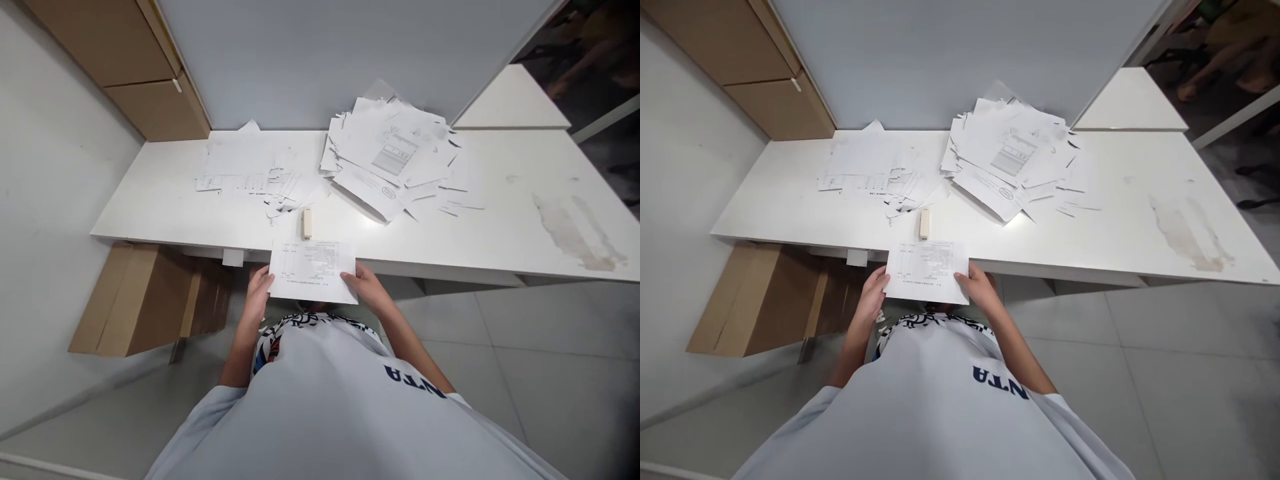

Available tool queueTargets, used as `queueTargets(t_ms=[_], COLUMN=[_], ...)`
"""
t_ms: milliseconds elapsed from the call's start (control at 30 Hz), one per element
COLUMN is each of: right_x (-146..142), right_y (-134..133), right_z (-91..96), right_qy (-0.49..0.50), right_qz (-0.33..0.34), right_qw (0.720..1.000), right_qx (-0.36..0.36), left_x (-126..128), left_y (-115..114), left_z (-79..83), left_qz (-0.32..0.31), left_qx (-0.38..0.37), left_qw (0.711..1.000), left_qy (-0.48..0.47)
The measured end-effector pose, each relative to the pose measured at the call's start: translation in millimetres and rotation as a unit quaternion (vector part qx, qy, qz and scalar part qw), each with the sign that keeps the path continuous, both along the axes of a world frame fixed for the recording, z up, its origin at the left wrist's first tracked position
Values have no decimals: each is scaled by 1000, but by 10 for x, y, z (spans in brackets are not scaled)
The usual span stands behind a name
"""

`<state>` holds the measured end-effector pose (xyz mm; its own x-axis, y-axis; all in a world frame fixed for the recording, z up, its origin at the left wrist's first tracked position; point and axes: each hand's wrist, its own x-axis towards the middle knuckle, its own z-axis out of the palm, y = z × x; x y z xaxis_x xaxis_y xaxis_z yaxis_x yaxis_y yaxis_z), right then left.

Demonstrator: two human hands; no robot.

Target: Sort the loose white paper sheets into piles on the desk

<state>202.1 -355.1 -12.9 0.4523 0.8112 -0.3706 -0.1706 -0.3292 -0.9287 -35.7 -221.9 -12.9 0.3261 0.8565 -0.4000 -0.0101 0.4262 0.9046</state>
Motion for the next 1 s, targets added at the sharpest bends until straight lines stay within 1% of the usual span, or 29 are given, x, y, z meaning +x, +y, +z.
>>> queueTargets(t_ms=[67, 167, 300, 400, 600, 667, 700, 767, 833, 867, 900, 1000], right_x=[58, 117, 180, 215, 265, 284, 293, 311, 320, 319, 313, 270], right_y=[-9, 47, 157, 223, 329, 353, 364, 391, 443, 481, 529, 691], right_z=[-70, -141, -183, -173, -81, -63, -60, -61, -60, -55, -45, 1], right_qy=[-24, -34, -29, -46, -90, -94, -93, -88, -90, -98, -113, -188], right_qz=[-15, -38, -56, -64, -39, -35, -34, -31, -26, -26, -29, -35], right_qw=[1000, 999, 998, 997, 995, 995, 995, 996, 995, 995, 993, 982], right_qx=[-5, -3, -2, -1, 0, -4, -7, -15, -21, -22, -20, -12], left_x=[39, 132, 225, 256, 275, 271, 270, 293, 381, 459, 561, 965], left_y=[55, 110, 162, 179, 171, 148, 134, 122, 160, 208, 276, 561], left_z=[-4, -5, 6, 18, -19, -24, -12, 48, 156, 221, 286, 428], left_qz=[-31, -45, -54, -51, -43, -37, -28, 5, 14, -4, -37, -177], left_qx=[29, 81, 89, 95, 117, 130, 149, 223, 329, 382, 428, 527], left_qw=[999, 994, 991, 991, 987, 984, 978, 953, 909, 885, 862, 790], left_qy=[27, 62, 84, 78, 99, 120, 142, 205, 256, 268, 270, 259])
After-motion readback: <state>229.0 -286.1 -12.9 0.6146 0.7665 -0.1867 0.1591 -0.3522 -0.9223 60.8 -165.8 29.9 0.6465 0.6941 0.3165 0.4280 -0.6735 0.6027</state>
